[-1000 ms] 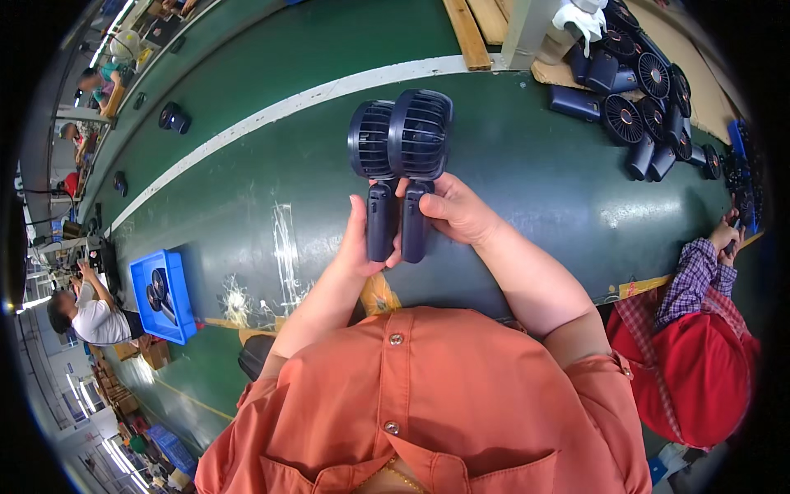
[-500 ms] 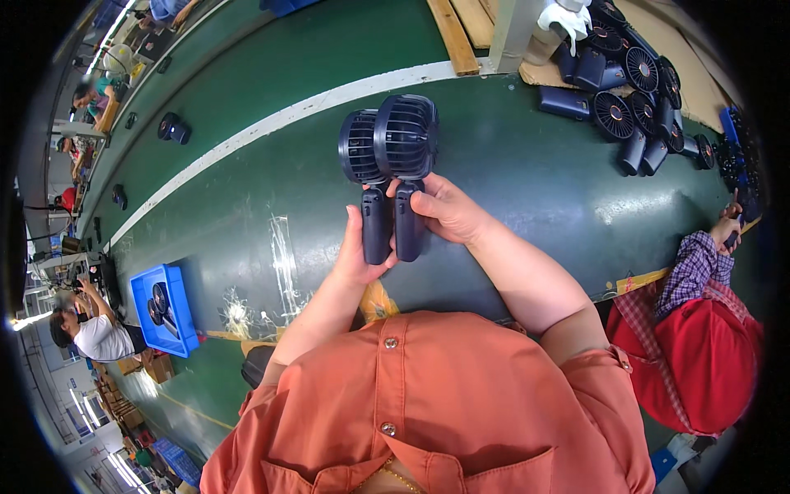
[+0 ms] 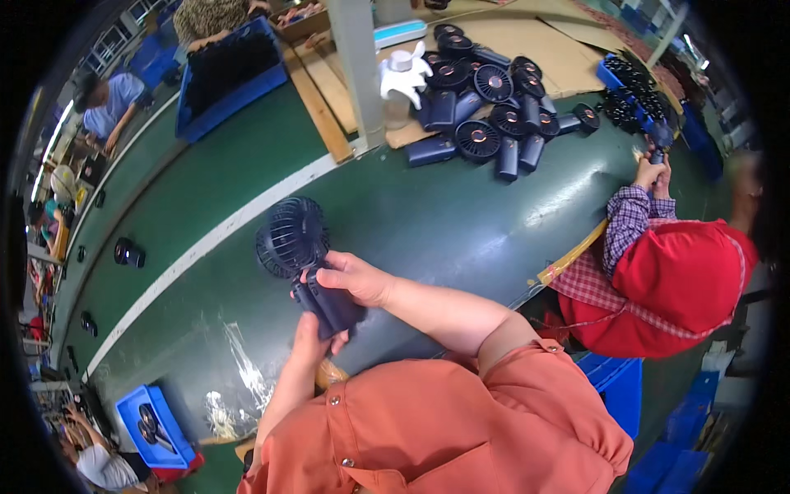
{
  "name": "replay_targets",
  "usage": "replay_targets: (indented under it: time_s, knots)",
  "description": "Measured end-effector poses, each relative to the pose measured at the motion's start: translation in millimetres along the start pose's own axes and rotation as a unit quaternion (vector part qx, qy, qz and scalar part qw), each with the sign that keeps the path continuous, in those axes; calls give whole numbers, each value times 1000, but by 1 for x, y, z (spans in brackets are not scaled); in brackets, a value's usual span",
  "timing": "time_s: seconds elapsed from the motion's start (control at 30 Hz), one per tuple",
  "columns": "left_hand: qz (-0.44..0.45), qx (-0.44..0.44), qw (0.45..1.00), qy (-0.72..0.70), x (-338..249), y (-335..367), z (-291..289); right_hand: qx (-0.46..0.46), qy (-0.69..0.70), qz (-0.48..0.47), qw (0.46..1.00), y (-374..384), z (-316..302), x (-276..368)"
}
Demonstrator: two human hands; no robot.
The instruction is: The person tests handheld fans by taking them from a conveyor belt, pressing their power buttons by hand to activate them, rotating them, and placing them onto a pile.
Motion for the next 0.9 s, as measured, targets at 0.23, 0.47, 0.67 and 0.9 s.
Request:
replay_targets:
  time_s: [0.23, 0.47, 0.67, 0.9]
  knots:
    - [-18, -55, 976, 211, -6, -5, 14, -232, -70, -268, 933, -71, -41, 166]
    - [-26, -38, 977, 207, -9, -1, 19, -541, -380, -249, 708, -159, -160, 313]
    - [-12, -37, 977, 210, 0, -2, 14, -414, -546, -369, 628, -100, -79, 328]
    - [-37, -56, 976, 208, -1, -9, 4, -4, -783, -133, 608, 7, -11, 111]
Point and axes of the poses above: each hand's wrist, its own y-axis towards the middle knuckle, its own z-axis out of the palm, x = y × z, the point moved 9 cm from there along y, towards the middle knuckle, and after that the axes turned 3 degrees about z, right-handed, at the moved point
